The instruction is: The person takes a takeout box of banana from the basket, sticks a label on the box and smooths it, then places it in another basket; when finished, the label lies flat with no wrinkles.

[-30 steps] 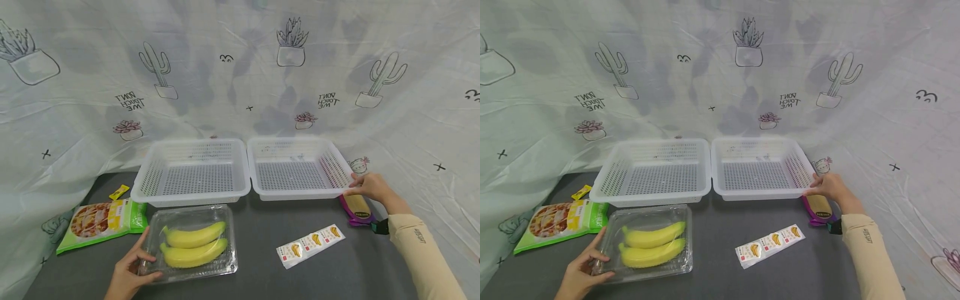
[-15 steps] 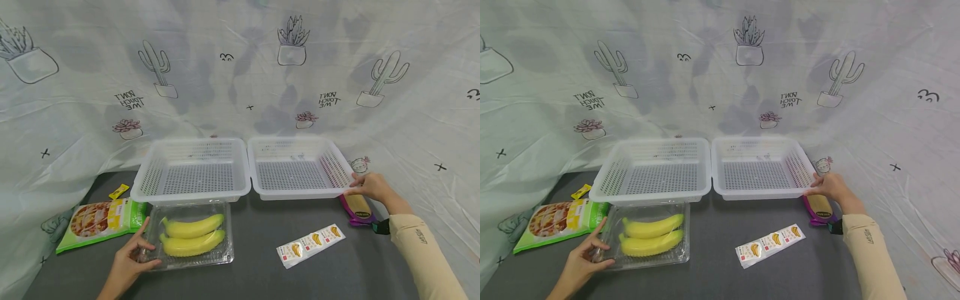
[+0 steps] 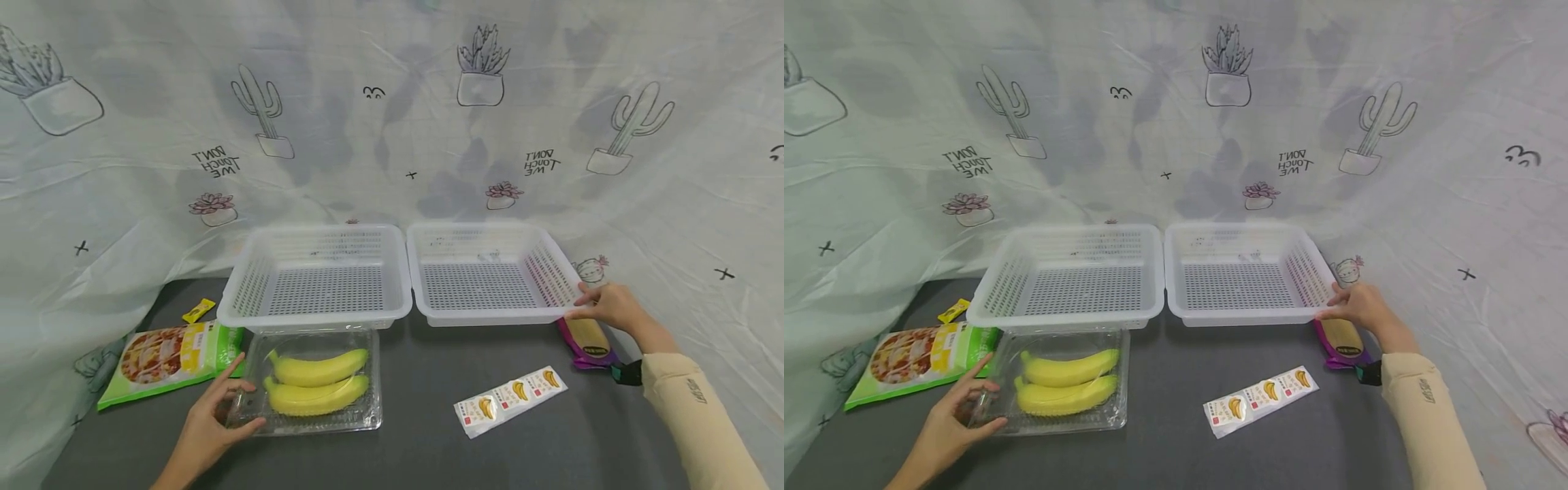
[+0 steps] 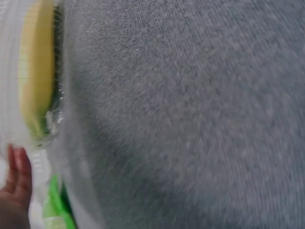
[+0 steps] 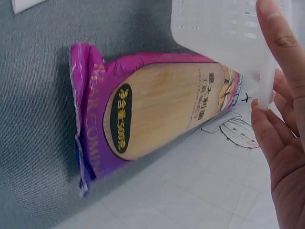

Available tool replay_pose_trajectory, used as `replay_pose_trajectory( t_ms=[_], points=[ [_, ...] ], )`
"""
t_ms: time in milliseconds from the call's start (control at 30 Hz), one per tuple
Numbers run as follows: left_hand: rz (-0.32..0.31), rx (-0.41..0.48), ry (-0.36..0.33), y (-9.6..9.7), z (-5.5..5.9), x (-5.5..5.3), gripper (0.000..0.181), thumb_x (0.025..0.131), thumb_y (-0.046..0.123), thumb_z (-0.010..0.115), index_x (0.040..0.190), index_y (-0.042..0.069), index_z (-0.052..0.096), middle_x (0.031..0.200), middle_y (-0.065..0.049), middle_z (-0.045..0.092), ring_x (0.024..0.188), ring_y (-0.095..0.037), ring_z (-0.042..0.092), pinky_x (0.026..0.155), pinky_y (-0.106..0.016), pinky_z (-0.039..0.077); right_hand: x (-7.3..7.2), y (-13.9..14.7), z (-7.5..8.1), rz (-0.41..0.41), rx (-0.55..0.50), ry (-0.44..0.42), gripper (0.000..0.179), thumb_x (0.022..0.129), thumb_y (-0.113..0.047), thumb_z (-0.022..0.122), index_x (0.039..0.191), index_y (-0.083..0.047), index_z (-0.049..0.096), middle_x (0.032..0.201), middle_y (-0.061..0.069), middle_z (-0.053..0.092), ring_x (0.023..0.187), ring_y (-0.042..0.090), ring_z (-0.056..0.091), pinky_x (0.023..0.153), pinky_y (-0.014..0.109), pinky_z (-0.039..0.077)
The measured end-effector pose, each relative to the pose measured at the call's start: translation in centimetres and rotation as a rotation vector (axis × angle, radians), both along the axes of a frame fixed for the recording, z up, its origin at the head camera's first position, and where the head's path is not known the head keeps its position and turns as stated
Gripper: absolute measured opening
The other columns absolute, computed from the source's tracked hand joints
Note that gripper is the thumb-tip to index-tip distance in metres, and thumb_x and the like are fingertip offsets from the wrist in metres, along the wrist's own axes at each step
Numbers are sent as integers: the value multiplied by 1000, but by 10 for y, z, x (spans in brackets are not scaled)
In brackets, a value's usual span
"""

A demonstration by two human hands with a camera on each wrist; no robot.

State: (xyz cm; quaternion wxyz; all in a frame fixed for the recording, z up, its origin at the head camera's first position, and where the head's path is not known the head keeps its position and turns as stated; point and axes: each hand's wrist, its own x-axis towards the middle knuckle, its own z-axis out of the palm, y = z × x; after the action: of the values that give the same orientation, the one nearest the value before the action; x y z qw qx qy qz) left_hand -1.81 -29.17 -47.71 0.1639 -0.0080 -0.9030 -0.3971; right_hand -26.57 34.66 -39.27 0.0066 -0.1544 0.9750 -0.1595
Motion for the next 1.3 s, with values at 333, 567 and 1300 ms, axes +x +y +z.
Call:
replay_pose_trajectory(
  t_ms=[333, 567, 1300],
  points=[
    [21, -158, 22, 17, 23, 16, 58, 71, 18, 86, 123, 13, 60, 159, -15, 11, 127, -59, 25, 88, -71, 24, 21, -4, -7, 90, 4, 207, 61, 74, -34, 82, 112, 11, 65, 126, 37, 50, 46, 6, 21, 44, 24, 25],
    [-50, -160, 259, 43, 25, 17, 58, 69, 4, 83, 122, 10, 62, 151, -17, 34, 130, -39, 35, 99, -57, 28, 49, -15, -11, 1, -167, 180, 60, 87, -27, 73, 127, 12, 53, 138, 39, 37, 77, 40, 61, 68, 47, 53],
    [-522, 584, 122, 220, 15, -6, 25, 88, 3, 68, 112, 8, 65, 117, -16, 64, 101, -20, 65, 76, -31, 56, 128, -51, -88, 58, -1278, -279, 38, 97, 5, 49, 135, 4, 50, 126, -7, 63, 113, 6, 59, 88, 24, 50]
  ],
)
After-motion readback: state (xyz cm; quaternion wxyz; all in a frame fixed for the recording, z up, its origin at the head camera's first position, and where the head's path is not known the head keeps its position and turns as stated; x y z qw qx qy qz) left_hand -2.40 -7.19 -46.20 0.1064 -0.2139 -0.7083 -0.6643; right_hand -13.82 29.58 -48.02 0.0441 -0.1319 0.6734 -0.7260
